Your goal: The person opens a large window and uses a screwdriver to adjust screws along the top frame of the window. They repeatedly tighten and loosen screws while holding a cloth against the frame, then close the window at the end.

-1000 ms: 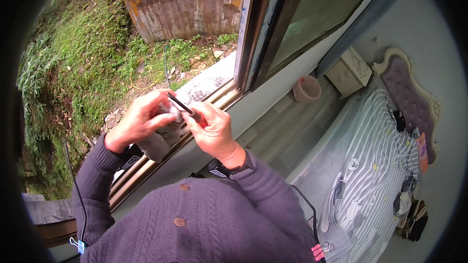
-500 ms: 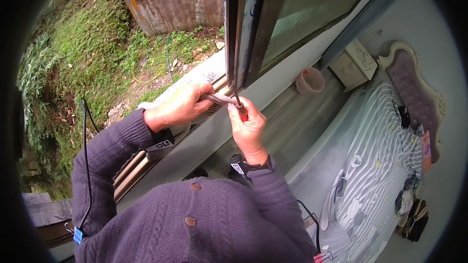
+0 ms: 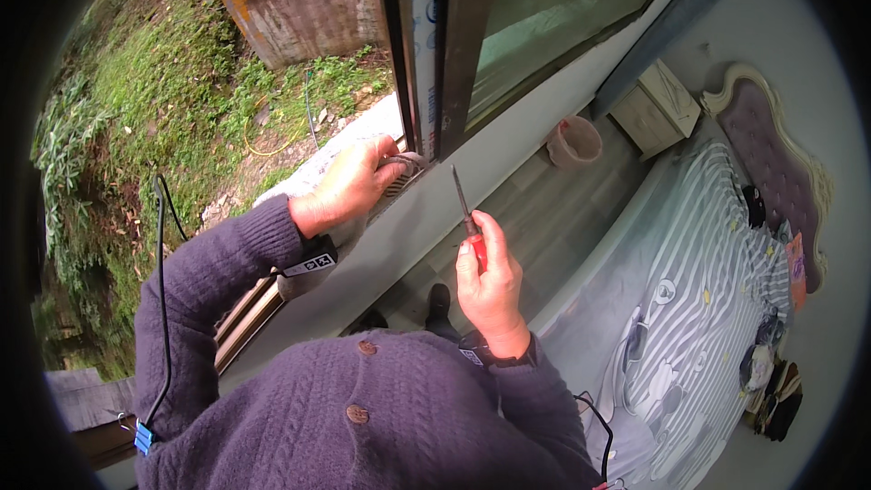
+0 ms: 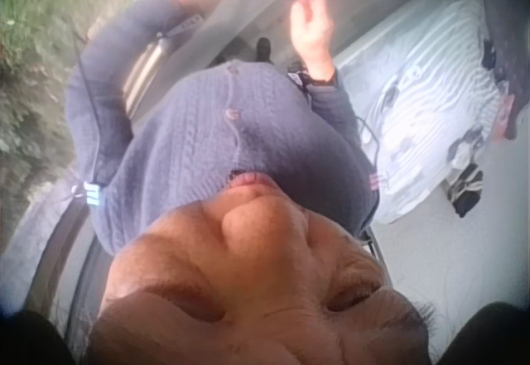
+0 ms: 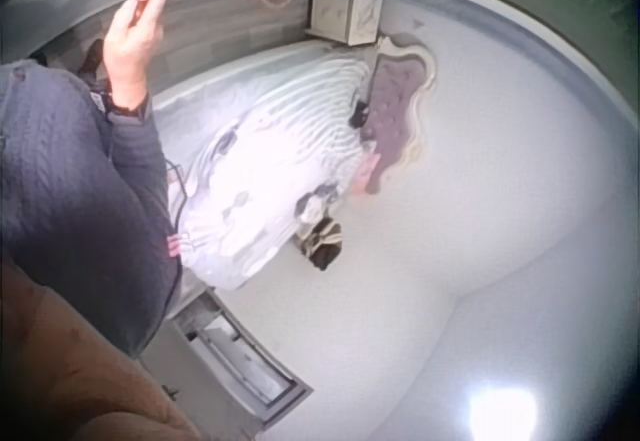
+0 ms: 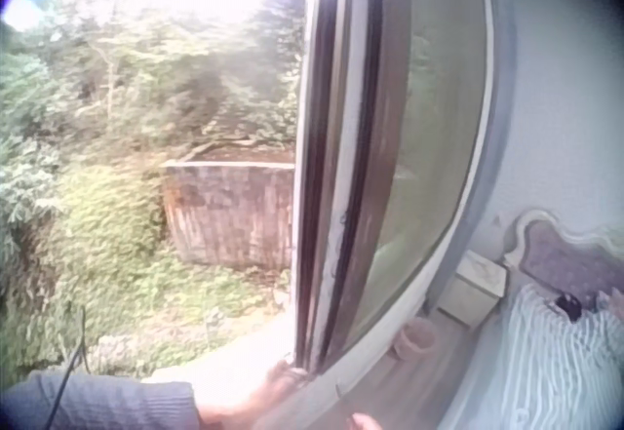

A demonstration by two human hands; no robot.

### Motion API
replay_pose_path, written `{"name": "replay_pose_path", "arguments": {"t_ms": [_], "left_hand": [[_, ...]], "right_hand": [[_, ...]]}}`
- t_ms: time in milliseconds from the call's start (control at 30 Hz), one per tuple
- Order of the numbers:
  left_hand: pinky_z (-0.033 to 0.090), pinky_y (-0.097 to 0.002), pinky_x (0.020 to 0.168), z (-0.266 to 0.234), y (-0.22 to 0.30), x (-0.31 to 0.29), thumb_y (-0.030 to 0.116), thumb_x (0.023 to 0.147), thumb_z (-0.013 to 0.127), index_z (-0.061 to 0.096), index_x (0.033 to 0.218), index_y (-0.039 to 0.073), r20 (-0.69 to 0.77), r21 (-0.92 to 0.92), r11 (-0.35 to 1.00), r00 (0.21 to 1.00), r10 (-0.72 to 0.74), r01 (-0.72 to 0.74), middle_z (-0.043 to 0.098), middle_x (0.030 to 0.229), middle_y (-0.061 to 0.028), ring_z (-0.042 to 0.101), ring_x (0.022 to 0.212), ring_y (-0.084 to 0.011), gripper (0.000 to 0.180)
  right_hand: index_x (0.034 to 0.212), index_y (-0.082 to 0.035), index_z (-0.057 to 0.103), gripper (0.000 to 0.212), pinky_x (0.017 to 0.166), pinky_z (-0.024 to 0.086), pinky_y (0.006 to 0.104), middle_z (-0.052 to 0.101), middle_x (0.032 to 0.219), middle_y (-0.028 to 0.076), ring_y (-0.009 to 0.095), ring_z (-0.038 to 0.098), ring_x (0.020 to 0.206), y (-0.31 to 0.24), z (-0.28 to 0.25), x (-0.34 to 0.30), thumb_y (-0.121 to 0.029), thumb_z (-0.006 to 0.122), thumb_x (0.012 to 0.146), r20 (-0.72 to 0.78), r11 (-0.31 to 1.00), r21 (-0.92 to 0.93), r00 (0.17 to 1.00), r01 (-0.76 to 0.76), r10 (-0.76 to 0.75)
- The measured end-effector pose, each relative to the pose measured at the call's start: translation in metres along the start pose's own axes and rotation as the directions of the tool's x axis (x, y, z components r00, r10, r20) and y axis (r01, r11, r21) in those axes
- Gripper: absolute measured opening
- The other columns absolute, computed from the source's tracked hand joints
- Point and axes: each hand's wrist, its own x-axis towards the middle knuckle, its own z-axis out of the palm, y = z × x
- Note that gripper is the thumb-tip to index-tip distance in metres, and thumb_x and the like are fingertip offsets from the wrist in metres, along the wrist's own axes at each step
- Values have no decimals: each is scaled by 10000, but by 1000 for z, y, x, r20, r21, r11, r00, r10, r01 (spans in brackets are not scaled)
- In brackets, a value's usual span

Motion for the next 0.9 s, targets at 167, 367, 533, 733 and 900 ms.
{"name": "replay_pose_path", "arguments": {"t_ms": [167,367,533,733,900], "left_hand": [[520,-487,722,10,1,3,210,917,618,596,1016,23,-18,114,990,996,82,-79,666,808,-224,668,804,-405,213],[517,-493,697,15,2,4,189,907,612,586,1041,10,-29,154,981,992,123,-118,663,799,-230,661,773,-416,225],[518,-474,736,15,5,4,159,899,613,607,1103,26,2,187,982,999,39,-38,684,877,-213,665,837,-406,244],[516,-483,738,14,7,2,175,898,616,607,1061,28,-9,208,978,999,35,-32,681,867,-220,662,834,-411,220],[514,-492,723,15,3,5,180,900,607,604,1051,28,-4,224,972,997,79,-77,669,841,-234,659,808,-417,214]], "right_hand": [[1168,-39,643,317,637,543,341,679,862,131,260,682,714,-9,1,7,-2,645,853,-6,982,-123,990,142,-144],[1081,-59,690,254,549,514,359,655,764,84,269,649,611,-18,1,19,-44,672,828,58,923,-335,981,192,-183],[1020,-72,718,210,531,498,366,641,732,74,269,633,598,-23,4,29,-47,689,814,78,891,-395,974,224,-211],[1035,-78,720,274,501,506,379,602,711,75,268,625,563,-20,8,44,-110,659,770,139,787,-526,946,322,-294],[1002,-100,724,259,511,512,391,601,713,88,280,638,590,-25,4,63,-124,669,750,256,723,-575,923,383,-286]]}}
